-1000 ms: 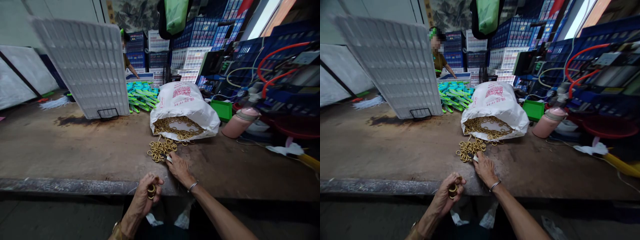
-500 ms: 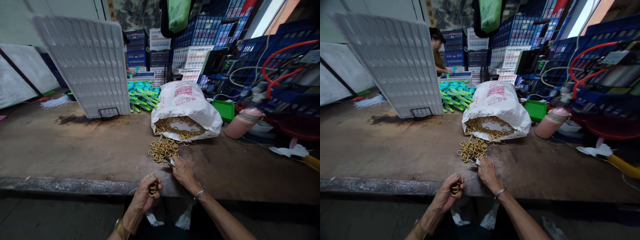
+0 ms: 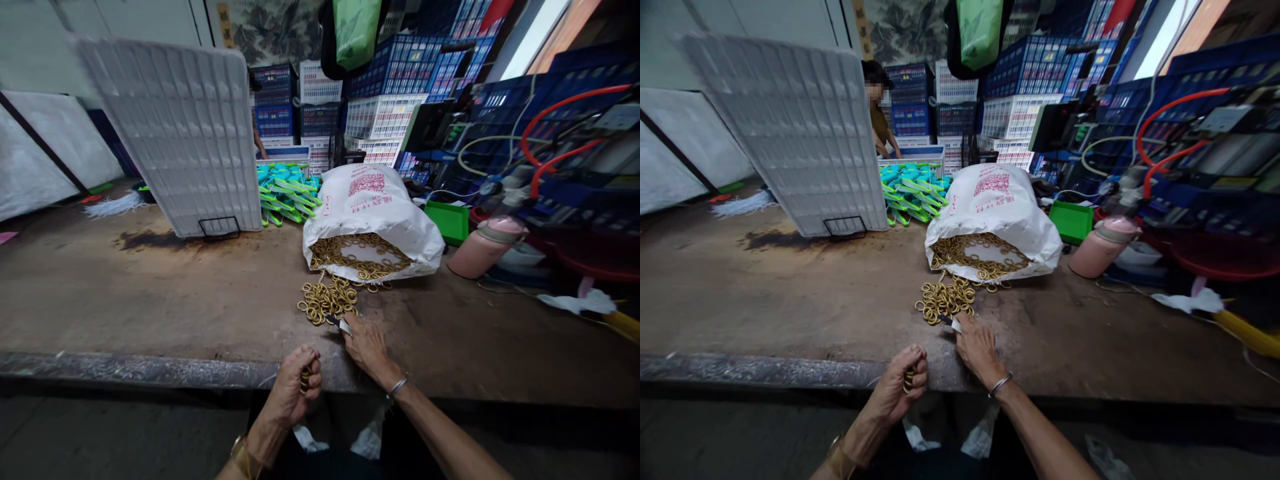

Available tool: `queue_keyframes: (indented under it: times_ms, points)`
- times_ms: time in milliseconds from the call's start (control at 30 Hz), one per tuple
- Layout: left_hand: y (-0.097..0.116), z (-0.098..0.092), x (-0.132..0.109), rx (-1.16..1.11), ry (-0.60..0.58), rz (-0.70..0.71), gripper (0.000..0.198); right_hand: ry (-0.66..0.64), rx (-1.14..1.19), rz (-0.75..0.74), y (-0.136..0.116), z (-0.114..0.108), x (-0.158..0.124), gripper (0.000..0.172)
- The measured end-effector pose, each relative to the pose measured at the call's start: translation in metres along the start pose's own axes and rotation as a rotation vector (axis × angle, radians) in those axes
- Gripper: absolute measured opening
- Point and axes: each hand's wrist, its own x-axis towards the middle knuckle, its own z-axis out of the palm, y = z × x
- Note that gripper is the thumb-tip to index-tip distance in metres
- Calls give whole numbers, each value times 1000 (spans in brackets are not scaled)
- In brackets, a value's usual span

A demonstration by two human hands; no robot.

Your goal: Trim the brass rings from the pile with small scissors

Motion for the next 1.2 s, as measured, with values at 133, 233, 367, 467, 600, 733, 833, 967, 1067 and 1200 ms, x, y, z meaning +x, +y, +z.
queue_keyframes:
  times_ms: [133,233,367,467,600,733,833,967,1067,1200]
  points:
    - [0,2,2,78,13,41,29,-2,83,-25,2,-4,-6,19]
    - [-1,5,5,162,52,89,33,-38,188,-104,-1,-9,-15,24]
    - [-2,7,11,251,90,121,39,-73,346,-246,-11,-13,-31,31]
    - [-2,8,16,286,38,96,36,-86,413,-283,-17,-12,-40,28]
    - [-1,9,18,331,1,75,30,-85,513,-250,-22,-8,-42,18]
    - [-3,9,18,410,63,102,30,-47,656,-15,-24,-9,-36,15]
    - [-7,10,19,537,139,206,28,-18,759,174,-26,-10,-32,25]
    - [-10,15,17,691,159,413,25,-164,929,242,-29,-6,-30,32]
    - [-9,17,14,740,98,491,25,-238,1002,332,-31,-3,-31,35]
    - [-7,16,11,659,66,352,24,-212,971,351,-33,-4,-29,26]
